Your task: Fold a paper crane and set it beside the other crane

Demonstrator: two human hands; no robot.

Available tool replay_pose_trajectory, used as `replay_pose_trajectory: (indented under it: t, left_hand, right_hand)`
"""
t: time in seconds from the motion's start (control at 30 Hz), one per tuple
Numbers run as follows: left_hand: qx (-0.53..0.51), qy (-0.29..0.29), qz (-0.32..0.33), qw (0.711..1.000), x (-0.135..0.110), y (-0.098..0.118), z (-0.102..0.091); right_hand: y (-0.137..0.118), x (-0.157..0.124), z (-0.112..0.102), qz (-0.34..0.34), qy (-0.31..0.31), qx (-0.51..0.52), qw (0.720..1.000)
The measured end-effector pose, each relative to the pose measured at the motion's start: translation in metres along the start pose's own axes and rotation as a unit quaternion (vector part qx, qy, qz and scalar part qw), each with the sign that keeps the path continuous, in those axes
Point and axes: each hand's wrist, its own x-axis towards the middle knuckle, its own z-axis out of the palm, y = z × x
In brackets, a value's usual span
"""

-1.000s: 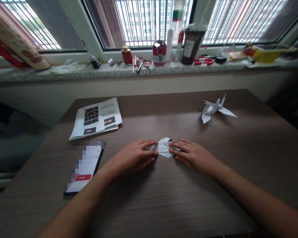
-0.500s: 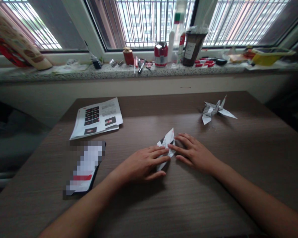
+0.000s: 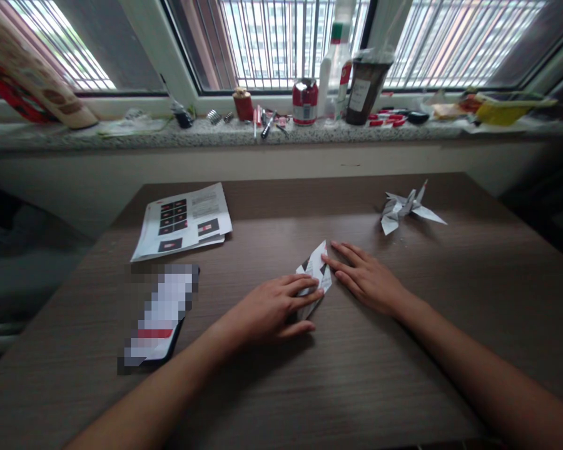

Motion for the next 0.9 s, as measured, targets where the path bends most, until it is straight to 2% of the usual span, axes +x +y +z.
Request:
replay_pose_trajectory:
  t: [0.17,0.33,0.5,0.9]
  left_hand:
    - [0.027,0.005,0.002,1.000,-0.001,-0.001,0.008]
    - [0.040,0.015,-0.016,0.999,0.002,0.004,0.015]
    - [0.044,0.024,-0.014,0.999,0.003,0.008,0.012]
    - [0.024,0.026,-0.011,0.999,0.001,0.003,0.011]
  right_hand:
    - [0.001,0.000,-0.005,-0.008,0.002,0.037,0.999]
    - [-0.005,-0.001,-0.007,-0.008,0.034,0.081,0.996]
    - [-0.014,0.000,-0.005,-0.052,0.010,0.073,0.996]
    - [-0.011,0.003,-0.003,-0.065,-0.022,0.056,0.996]
